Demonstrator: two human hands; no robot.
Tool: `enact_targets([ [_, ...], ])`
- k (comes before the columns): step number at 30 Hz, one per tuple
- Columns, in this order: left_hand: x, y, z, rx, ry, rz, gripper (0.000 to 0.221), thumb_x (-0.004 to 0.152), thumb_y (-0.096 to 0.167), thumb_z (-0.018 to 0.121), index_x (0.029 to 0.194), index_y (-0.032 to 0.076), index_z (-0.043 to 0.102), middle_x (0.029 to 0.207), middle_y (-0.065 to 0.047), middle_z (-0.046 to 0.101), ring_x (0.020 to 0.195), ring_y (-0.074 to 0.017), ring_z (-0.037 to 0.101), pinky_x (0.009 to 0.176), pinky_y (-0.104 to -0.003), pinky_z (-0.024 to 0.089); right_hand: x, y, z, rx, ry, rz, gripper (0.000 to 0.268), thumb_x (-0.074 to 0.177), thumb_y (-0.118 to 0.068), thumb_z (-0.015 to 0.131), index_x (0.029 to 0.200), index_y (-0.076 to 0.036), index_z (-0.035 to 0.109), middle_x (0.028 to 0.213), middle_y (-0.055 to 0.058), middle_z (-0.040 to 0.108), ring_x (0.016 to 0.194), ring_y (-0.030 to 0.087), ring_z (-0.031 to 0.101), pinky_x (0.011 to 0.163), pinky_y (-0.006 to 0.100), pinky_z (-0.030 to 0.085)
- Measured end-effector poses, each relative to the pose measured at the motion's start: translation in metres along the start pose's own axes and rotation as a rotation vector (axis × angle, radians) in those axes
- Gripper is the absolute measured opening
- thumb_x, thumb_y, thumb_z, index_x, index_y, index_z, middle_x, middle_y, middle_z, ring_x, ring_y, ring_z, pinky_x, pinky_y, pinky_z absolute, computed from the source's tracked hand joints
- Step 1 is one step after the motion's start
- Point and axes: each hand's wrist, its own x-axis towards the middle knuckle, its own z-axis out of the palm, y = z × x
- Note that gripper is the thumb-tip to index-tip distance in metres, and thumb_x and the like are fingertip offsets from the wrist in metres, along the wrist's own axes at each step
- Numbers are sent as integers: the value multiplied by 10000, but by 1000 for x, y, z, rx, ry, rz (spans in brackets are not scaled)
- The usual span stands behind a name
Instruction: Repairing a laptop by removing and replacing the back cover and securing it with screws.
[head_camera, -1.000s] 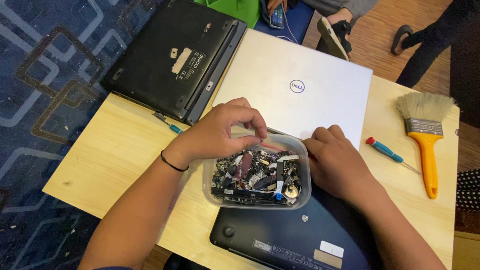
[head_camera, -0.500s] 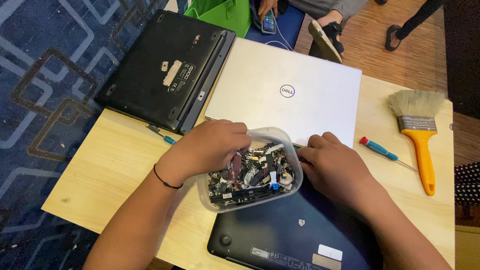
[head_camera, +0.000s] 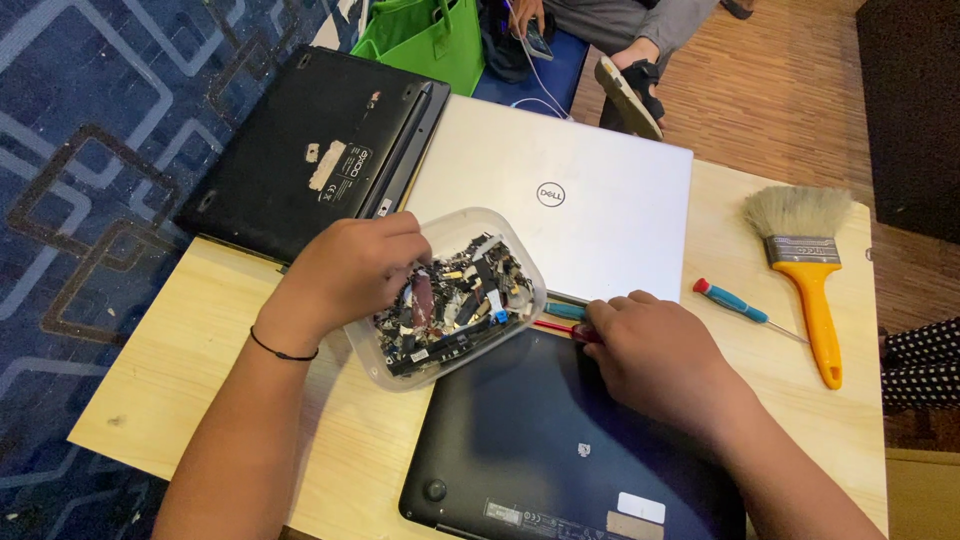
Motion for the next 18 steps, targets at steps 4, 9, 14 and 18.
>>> enact_targets([
  [4, -3, -8, -9, -42, 78, -76, 127, 716, 24, 652, 738, 128, 581, 748, -55, 594, 713, -327, 652, 609, -417, 522, -4, -6, -8, 52, -42, 28, 287, 875, -174, 528, 1144, -79, 561, 929, 106, 681, 922, 275, 682, 774, 367, 568],
  [9, -24, -34, -32, 62, 206, -325, 187, 771, -15, 639, 773, 172, 629, 748, -10, 581, 749, -256, 639, 681, -341, 496, -6, -15, -13, 64, 28, 62, 296, 867, -111, 521, 1161, -91, 542, 937, 125, 657, 816, 301, 705, 682, 408, 591],
  [14, -56, -77, -32, 184, 324, -534, 183, 760, -19, 633, 815, 150, 676, 768, -56, 612, 724, -281, 614, 671, -388, 464, 1, -8, 10, 194, 152, -69, 350, 828, -116, 518, 1178, -121, 517, 942, 137, 627, 810, 365, 655, 657, 478, 538],
  [18, -65, -102, -18, 113, 618, -863, 202, 759, 19, 592, 800, 181, 705, 625, 9, 633, 542, -139, 581, 556, -315, 440, 2, 7, 15, 404, 408, -93, 308, 797, -149, 582, 1104, -160, 596, 989, 73, 655, 821, 276, 639, 709, 373, 482],
])
